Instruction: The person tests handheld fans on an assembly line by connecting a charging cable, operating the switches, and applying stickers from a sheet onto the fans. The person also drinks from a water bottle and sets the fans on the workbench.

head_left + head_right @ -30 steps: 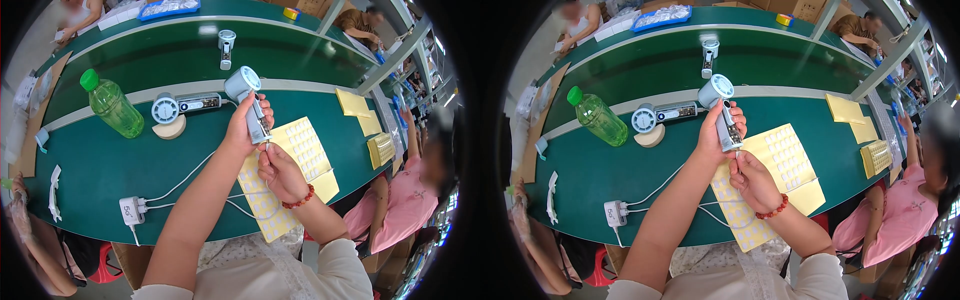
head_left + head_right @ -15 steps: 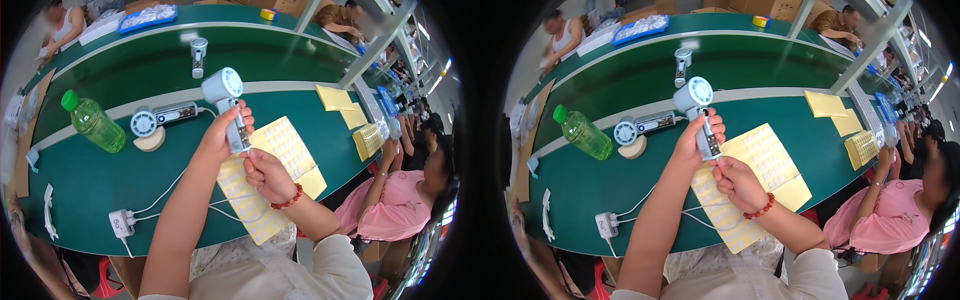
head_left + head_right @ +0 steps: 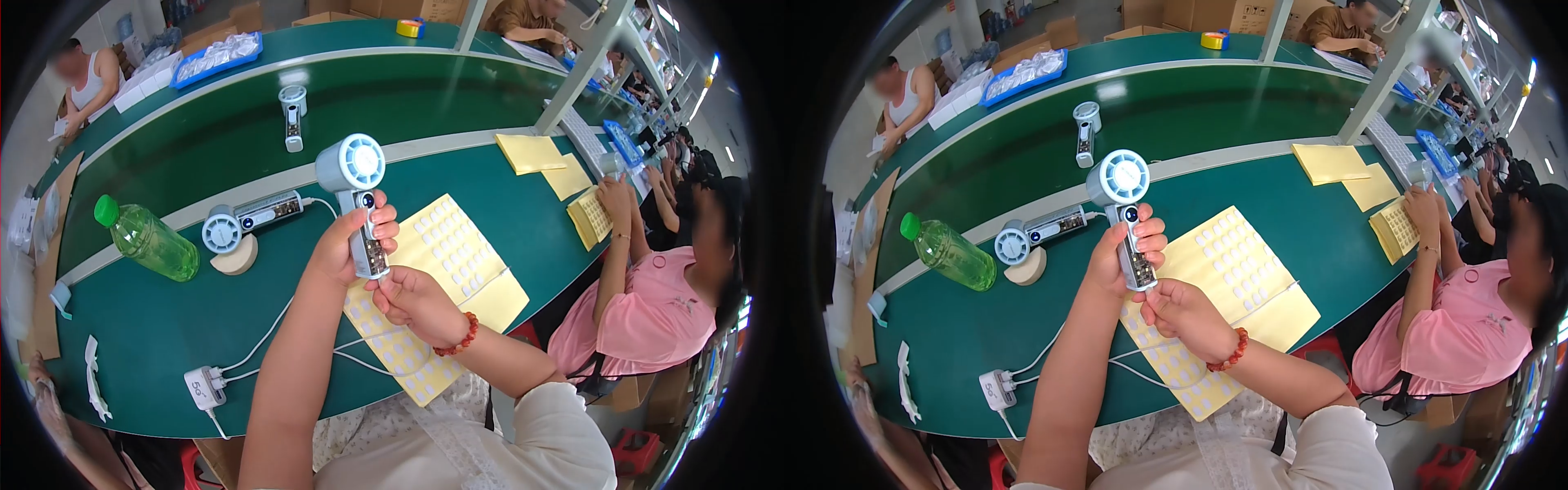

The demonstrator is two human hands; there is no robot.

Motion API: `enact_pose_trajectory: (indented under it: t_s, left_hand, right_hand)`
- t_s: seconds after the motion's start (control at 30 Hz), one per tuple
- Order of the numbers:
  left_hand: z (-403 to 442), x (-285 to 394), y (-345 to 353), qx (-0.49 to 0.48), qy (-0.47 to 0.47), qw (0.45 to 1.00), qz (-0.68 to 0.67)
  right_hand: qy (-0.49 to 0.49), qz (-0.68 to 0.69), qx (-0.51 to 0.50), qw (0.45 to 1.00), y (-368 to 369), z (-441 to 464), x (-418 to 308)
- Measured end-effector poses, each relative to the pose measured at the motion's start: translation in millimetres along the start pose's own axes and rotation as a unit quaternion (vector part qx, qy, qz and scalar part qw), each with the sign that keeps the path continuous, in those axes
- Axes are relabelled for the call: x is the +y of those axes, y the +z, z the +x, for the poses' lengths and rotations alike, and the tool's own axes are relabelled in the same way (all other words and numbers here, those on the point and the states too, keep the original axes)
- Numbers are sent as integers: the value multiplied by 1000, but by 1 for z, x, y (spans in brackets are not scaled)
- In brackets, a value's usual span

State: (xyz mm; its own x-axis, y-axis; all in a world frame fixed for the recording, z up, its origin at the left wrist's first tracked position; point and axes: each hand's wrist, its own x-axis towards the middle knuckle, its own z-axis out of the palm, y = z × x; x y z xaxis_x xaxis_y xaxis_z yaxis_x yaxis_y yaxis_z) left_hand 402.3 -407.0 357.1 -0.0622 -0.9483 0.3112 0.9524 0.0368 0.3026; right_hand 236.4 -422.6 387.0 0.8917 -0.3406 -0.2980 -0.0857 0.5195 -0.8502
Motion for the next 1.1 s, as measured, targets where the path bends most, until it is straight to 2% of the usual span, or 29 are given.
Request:
enact_pose_trajectory:
  t_s: [0.23,0.43,0.53,0.6,0.67,0.73,0.8,0.83,0.87,0.9,1.0,1.1]
  left_hand:
    - [2,1,-6,-6,27,1000,12]
    - [5,-6,-3,62,69,996,16]
    - [9,-4,-8,138,116,983,-33]
    - [9,4,-17,163,168,971,-52]
    - [5,8,-11,153,163,974,-45]
    - [2,9,-10,130,130,983,4]
    - [3,6,-7,147,91,985,-18]
    - [5,6,-5,128,59,990,-27]
    - [5,6,-1,112,25,993,-37]
    - [5,4,1,113,2,993,-37]
    - [3,4,3,117,-90,989,6]
    - [3,-2,-2,113,-106,985,76]
  right_hand:
    - [-43,-1,16,999,-4,6,10]
    - [-24,14,9,1000,-4,2,1]
    - [-71,-35,-45,996,1,-7,1]
    - [-126,-98,-33,987,9,-9,6]
    - [-161,-187,11,969,12,-10,4]
    - [-180,-302,83,933,1,-11,-15]
    - [-208,-467,162,844,-5,-22,-43]
    - [-241,-562,202,765,-20,-20,-47]
    - [-321,-636,238,660,-35,-17,-54]
    - [-332,-666,270,611,-46,-12,-65]
    - [-408,-576,168,688,-56,2,-106]
    - [-424,-554,57,715,-61,19,-120]
